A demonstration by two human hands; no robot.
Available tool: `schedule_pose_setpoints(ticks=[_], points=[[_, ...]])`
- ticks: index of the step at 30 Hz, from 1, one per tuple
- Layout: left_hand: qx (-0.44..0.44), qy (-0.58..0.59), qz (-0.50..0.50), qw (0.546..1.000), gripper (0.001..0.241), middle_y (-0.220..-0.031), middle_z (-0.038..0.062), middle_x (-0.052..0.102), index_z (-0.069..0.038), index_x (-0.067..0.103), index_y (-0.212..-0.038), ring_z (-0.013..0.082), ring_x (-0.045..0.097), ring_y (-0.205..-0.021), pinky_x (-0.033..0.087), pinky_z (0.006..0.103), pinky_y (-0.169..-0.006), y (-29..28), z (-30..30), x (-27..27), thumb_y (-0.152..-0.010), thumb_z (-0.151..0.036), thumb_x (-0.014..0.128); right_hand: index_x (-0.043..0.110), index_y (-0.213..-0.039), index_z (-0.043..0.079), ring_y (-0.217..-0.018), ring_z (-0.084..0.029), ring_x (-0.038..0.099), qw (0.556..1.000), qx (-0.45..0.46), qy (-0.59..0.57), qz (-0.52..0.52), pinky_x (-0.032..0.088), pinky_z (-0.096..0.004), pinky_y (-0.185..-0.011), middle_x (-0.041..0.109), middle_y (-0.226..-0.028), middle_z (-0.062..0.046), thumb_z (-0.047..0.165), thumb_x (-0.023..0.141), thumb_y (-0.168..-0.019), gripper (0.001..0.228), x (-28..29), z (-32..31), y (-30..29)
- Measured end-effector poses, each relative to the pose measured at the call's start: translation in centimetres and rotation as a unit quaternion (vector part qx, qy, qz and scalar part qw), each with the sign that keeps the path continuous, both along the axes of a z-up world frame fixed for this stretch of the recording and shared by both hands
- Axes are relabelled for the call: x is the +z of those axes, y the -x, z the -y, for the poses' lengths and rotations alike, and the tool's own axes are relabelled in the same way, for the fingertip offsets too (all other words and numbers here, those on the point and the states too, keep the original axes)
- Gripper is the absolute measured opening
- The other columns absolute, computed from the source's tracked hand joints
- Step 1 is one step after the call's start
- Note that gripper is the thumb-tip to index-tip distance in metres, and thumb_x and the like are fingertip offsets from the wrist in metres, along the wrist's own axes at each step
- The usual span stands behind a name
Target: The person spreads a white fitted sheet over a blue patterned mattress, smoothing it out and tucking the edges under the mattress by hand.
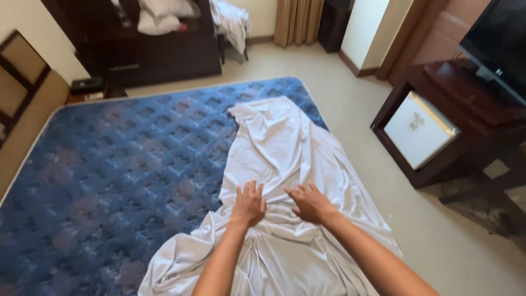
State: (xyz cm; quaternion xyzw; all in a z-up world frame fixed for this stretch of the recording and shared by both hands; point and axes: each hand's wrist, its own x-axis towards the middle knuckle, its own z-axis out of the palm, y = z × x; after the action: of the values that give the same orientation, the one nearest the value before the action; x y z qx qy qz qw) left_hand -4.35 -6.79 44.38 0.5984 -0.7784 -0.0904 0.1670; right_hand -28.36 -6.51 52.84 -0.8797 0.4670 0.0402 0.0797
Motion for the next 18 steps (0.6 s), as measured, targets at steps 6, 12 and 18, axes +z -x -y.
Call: schedule_pose_setpoints(ticks=[6,12,18], points=[[0.029,-0.010,0.053,0.998,0.069,-0.162,0.026,0.029,-0.005,0.037,-0.154,0.0483,0.020,-0.151,0.011,0.0655,-0.121,4.5,0.6,4.2,-0.097,-0.040,0.052,0.032,-0.155,0.009,-0.139,-0.031,0.044,0.997,0.049,0.026,-0.053,0.028,-0.055,-0.118,0.054,-0.144,-0.013,0.031,0.069,-0.091,0.077,2.0,-0.5,3.0],[0.064,-0.024,0.004,0.998,0.076,-0.165,0.025,0.023,0.000,0.026,-0.158,0.0400,0.011,-0.156,-0.001,0.0657,-0.122,9.1,-0.1,5.9,-0.100,-0.046,0.045,0.032,-0.154,0.006,-0.136,-0.030,0.047,0.994,0.055,0.068,-0.061,0.031,-0.054,-0.118,0.056,-0.142,-0.013,0.031,0.069,-0.092,0.076,2.1,2.0,8.1],[0.147,-0.008,0.008,0.989,0.077,-0.167,0.023,0.021,0.001,0.025,-0.159,0.0386,0.010,-0.157,-0.005,0.0679,-0.121,18.1,-0.8,5.3,-0.101,-0.048,0.040,0.031,-0.152,0.006,-0.130,-0.031,0.052,0.993,0.084,0.078,-0.027,0.034,-0.052,-0.114,0.061,-0.134,-0.013,0.034,0.070,-0.090,0.079,1.8,3.1,15.9]])
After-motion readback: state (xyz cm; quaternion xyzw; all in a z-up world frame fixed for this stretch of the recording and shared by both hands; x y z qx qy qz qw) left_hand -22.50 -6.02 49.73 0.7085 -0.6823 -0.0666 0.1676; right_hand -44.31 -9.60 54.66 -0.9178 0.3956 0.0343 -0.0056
